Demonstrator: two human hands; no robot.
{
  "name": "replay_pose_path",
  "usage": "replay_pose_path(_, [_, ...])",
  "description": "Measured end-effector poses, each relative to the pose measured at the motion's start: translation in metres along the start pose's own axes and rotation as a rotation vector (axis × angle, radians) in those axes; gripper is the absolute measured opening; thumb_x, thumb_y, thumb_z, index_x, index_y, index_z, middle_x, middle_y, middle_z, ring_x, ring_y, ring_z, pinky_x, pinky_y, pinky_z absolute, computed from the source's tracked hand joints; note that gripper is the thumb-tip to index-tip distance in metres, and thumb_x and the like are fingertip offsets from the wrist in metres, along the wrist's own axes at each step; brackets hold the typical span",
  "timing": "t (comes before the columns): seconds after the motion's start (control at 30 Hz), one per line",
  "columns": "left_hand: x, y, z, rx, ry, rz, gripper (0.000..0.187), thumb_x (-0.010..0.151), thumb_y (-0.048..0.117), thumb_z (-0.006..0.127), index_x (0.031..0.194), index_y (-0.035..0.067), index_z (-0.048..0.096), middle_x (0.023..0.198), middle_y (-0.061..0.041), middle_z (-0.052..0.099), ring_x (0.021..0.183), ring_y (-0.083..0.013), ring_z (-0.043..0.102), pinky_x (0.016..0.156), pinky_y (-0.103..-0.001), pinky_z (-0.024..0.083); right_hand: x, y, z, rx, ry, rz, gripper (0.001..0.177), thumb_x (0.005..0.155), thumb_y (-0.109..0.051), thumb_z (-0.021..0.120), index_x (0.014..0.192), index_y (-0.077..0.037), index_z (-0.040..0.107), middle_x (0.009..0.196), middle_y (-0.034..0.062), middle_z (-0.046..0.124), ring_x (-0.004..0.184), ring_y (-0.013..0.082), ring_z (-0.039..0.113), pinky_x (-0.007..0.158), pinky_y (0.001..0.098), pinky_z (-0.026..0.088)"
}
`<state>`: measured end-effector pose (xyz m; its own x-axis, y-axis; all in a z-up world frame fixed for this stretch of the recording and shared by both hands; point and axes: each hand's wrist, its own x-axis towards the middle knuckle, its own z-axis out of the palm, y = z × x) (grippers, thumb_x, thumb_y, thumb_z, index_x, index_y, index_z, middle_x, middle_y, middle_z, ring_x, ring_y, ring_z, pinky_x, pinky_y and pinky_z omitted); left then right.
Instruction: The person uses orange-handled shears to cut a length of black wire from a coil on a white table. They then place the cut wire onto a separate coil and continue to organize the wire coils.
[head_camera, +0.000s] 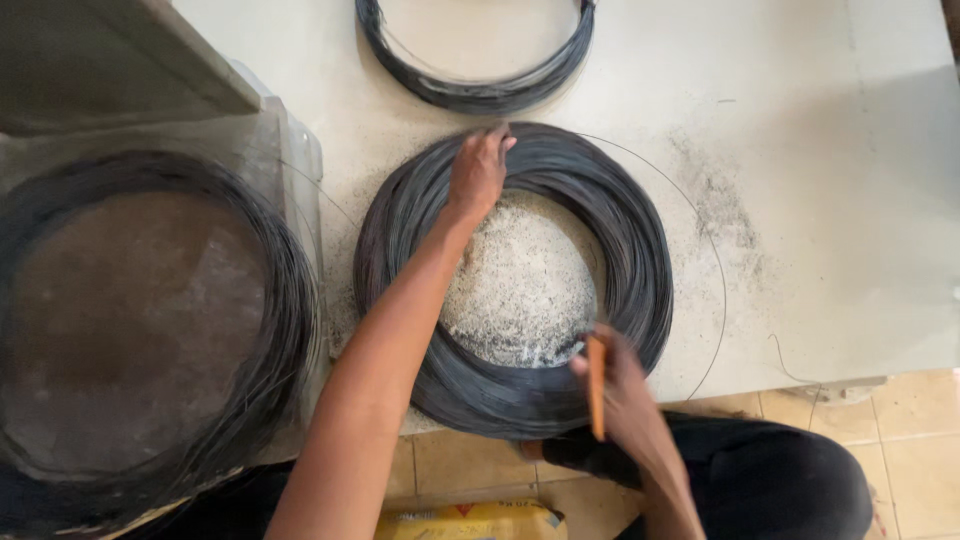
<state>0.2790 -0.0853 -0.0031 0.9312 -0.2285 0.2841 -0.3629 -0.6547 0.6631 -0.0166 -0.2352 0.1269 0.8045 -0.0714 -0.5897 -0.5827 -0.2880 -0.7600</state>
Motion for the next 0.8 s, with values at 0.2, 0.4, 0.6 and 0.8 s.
replay_pose_path(0.2, [-0.009, -0.014, 0.002, -0.084, -0.047, 0.063, 0.017, 0.097, 0.024, 0.055, 0.091, 0.009, 0.061, 0.079, -0.018, 0.063, 0.085, -0.0421, 0.065, 0.078, -0.05, 0.053, 0.09, -0.007, 0.043, 0.071, 0.029, 0.028, 0.069, 0.09, -0.073, 0.045, 0.108, -0.008, 0.059, 0.085, 0.0136, 0.06, 0.082, 0.0291, 0.064, 0.074, 0.0393, 0.05])
replay_pose_path(0.4, [-0.015, 0.001, -0.011, -0.169, -0.002, 0.099, 0.018, 0.097, 0.025, 0.053, 0.09, 0.01, 0.062, 0.079, -0.018, 0.063, 0.086, -0.0442, 0.064, 0.079, -0.051, 0.052, 0.129, -0.052, 0.048, 0.215, 0.006, -0.018, 0.08, 0.087, -0.075, 0.045, 0.11, 0.0, 0.056, 0.086, 0.0056, 0.045, 0.081, 0.0187, 0.052, 0.067, 0.0307, 0.053])
replay_pose_path(0.6, [-0.022, -0.022, 0.006, -0.084, -0.063, 0.119, 0.015, 0.098, 0.024, 0.053, 0.1, 0.019, 0.067, 0.09, -0.009, 0.068, 0.092, -0.0373, 0.066, 0.085, -0.049, 0.053, 0.136, -0.078, 0.043, 0.287, 0.077, -0.045, 0.078, 0.088, -0.073, 0.047, 0.11, 0.001, 0.055, 0.084, 0.0022, 0.043, 0.074, 0.0138, 0.05, 0.06, 0.0256, 0.051])
replay_pose_path(0.8, [-0.024, -0.015, 0.003, 0.066, -0.116, 0.203, 0.02, 0.098, 0.017, 0.054, 0.113, 0.02, 0.068, 0.103, -0.014, 0.067, 0.104, -0.0401, 0.065, 0.088, -0.051, 0.053, 0.198, -0.04, 0.034, 0.378, 0.035, -0.044, 0.072, 0.09, -0.069, 0.054, 0.105, 0.002, 0.057, 0.08, -0.0001, 0.04, 0.069, 0.0134, 0.05, 0.051, 0.0247, 0.048])
